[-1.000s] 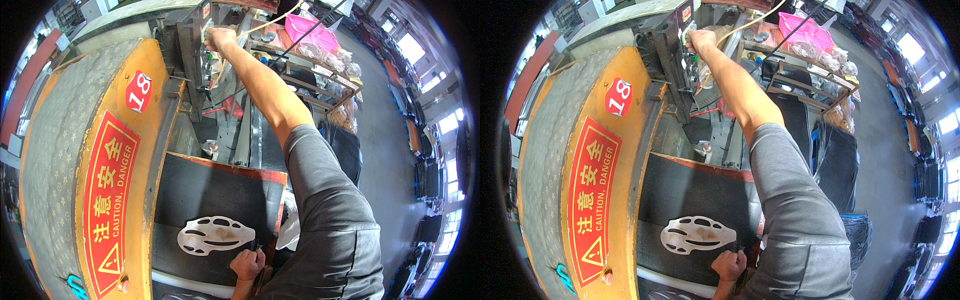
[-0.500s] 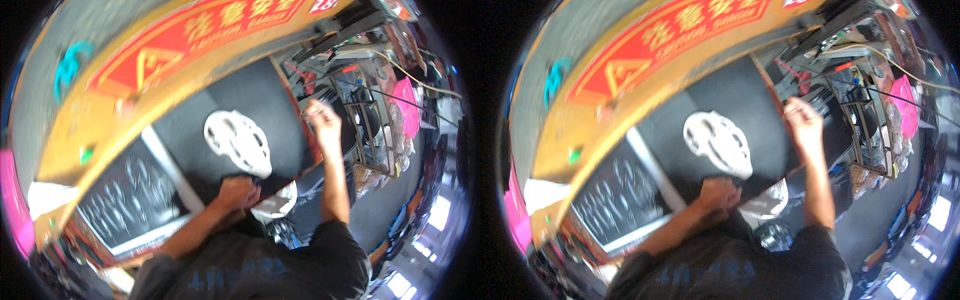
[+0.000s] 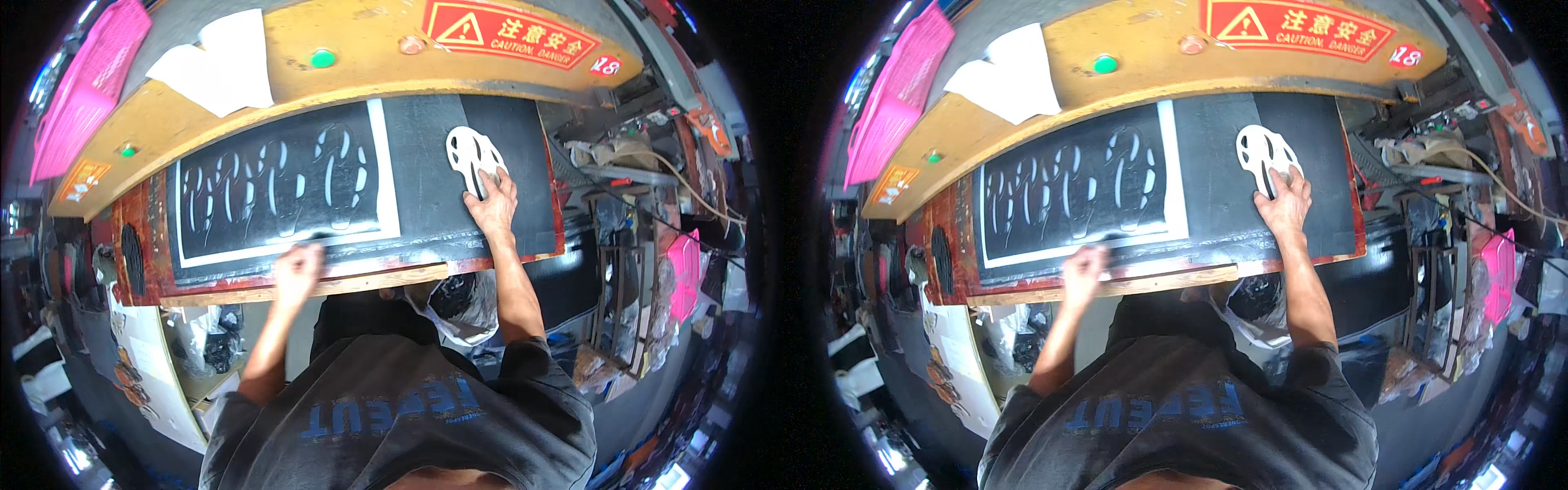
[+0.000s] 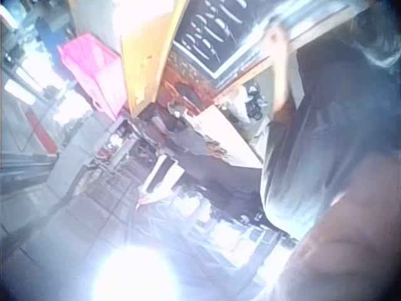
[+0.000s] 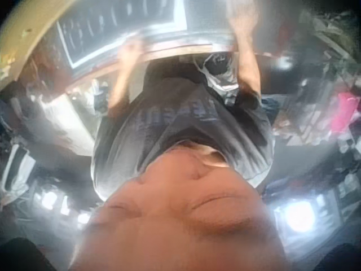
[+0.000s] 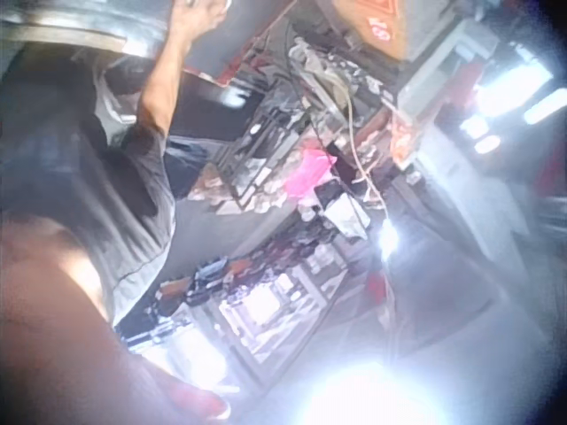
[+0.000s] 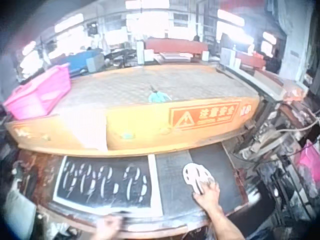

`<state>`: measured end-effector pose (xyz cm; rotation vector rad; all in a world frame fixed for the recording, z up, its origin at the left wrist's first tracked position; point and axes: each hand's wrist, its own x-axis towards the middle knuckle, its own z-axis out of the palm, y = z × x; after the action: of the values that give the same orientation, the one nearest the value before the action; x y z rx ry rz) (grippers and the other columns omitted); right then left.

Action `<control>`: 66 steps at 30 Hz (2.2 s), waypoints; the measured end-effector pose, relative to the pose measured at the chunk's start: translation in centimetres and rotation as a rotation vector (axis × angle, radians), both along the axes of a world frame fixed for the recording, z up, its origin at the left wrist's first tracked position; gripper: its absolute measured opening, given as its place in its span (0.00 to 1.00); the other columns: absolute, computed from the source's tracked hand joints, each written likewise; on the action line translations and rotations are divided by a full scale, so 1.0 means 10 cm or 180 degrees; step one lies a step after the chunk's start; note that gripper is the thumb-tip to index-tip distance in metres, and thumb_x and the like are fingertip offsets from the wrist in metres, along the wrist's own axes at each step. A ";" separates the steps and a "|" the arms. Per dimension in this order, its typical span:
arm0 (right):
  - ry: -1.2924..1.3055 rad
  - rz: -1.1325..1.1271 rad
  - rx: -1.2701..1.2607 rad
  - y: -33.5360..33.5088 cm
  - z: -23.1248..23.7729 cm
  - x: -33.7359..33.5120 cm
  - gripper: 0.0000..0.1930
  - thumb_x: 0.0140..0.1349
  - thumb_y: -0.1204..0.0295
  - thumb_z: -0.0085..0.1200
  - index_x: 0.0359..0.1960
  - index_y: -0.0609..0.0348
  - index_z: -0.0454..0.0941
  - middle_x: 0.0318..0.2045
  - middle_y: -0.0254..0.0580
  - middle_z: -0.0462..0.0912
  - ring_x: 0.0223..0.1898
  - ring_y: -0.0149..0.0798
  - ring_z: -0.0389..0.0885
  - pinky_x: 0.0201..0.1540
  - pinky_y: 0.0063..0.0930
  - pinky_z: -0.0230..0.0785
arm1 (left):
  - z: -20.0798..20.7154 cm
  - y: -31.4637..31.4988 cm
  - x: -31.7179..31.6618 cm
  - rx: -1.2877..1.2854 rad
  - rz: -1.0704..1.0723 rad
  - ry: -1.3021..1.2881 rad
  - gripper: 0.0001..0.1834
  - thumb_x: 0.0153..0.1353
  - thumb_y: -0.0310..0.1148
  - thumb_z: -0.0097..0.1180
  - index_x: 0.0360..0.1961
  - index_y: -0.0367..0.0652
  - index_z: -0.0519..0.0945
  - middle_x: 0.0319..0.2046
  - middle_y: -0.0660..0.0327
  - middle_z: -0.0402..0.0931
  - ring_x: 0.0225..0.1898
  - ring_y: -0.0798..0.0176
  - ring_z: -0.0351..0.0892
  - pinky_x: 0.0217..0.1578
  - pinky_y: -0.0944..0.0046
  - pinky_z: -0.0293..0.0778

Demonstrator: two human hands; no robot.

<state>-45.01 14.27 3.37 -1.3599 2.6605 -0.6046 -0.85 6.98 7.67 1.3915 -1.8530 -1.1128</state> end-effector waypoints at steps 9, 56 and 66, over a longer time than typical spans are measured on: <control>-0.0157 -0.0071 0.0545 -0.52 0.36 0.73 0.32 0.59 0.54 0.67 0.68 0.40 0.82 0.75 0.45 0.69 0.73 0.65 0.64 0.74 0.62 0.60 | -0.03 -0.61 2.31 -0.0310 0.1647 -0.1352 0.23 0.75 0.47 0.55 0.39 0.34 0.85 0.31 0.48 0.87 0.35 0.48 0.87 0.43 0.52 0.79; -0.1414 0.3728 -0.0271 -1.54 0.56 5.61 0.26 0.63 0.58 0.69 0.56 0.64 0.85 0.54 0.55 0.87 0.56 0.55 0.85 0.62 0.47 0.74 | -0.07 -0.41 3.21 0.2605 0.1613 0.3420 0.22 0.80 0.43 0.56 0.63 0.36 0.79 0.53 0.50 0.86 0.54 0.56 0.88 0.48 0.57 0.87; -0.3819 0.2074 0.0834 -2.01 0.13 5.30 0.14 0.82 0.61 0.52 0.48 0.60 0.83 0.33 0.28 0.84 0.34 0.24 0.77 0.41 0.23 0.72 | 0.23 -0.33 2.96 -0.0926 0.2281 -0.0721 0.14 0.75 0.34 0.63 0.52 0.35 0.82 0.38 0.54 0.88 0.36 0.60 0.87 0.36 0.59 0.82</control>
<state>8.00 -5.87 4.63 -1.1189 1.2224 -0.6391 28.76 3.71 10.00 1.8327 -1.3779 -0.3257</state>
